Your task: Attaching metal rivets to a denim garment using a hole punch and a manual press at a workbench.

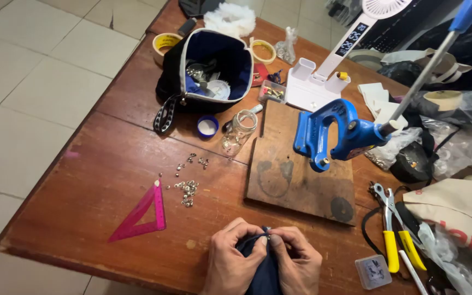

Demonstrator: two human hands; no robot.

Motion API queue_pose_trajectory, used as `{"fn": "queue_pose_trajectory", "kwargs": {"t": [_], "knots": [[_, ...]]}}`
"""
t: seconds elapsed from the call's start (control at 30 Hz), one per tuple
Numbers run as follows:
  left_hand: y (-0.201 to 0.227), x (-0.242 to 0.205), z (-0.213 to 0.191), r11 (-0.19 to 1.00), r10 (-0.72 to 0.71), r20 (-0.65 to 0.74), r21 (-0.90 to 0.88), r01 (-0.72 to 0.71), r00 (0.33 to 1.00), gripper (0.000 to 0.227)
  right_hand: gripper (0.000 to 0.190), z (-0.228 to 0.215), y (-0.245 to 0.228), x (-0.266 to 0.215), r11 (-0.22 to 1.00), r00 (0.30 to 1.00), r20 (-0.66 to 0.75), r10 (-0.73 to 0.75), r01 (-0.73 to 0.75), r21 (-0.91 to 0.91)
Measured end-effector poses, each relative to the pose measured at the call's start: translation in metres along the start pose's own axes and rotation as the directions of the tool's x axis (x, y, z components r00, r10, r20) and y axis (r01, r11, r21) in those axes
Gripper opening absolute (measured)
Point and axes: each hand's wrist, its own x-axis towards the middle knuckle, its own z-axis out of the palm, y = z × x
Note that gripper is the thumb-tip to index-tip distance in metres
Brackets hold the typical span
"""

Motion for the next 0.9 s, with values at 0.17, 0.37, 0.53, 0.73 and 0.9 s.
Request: {"fn": "queue_pose_trajectory", "kwargs": {"t": [0.17, 0.37, 0.53, 0.73, 0.9], "knots": [[-0.008, -0.001, 0.003, 0.999, 0.042, -0.006, 0.020, -0.042, 0.999, 0.011, 0.006, -0.004, 0.023, -0.003, 0.966, 0.987, -0.008, 0.164, -0.158, 0.203], [-0.004, -0.003, 0.007, 0.994, 0.069, -0.107, 0.094, -0.059, 0.992, 0.012, 0.008, -0.015, 0.019, -0.001, 0.939, 0.962, 0.173, 0.211, -0.248, 0.236], [-0.007, -0.007, 0.006, 0.987, 0.116, -0.123, 0.128, -0.100, 0.986, 0.011, 0.006, -0.010, 0.027, -0.003, 0.952, 0.978, 0.126, 0.165, -0.191, 0.240], [-0.008, -0.007, 0.007, 0.956, 0.250, -0.099, 0.183, -0.230, 0.963, 0.014, 0.006, -0.012, 0.028, -0.004, 0.928, 0.977, 0.126, 0.172, -0.204, 0.311], [-0.011, -0.007, 0.009, 0.944, 0.282, -0.115, 0.210, -0.254, 0.953, 0.014, 0.009, -0.016, 0.026, 0.005, 0.883, 0.954, 0.181, 0.237, -0.290, 0.368]]}}
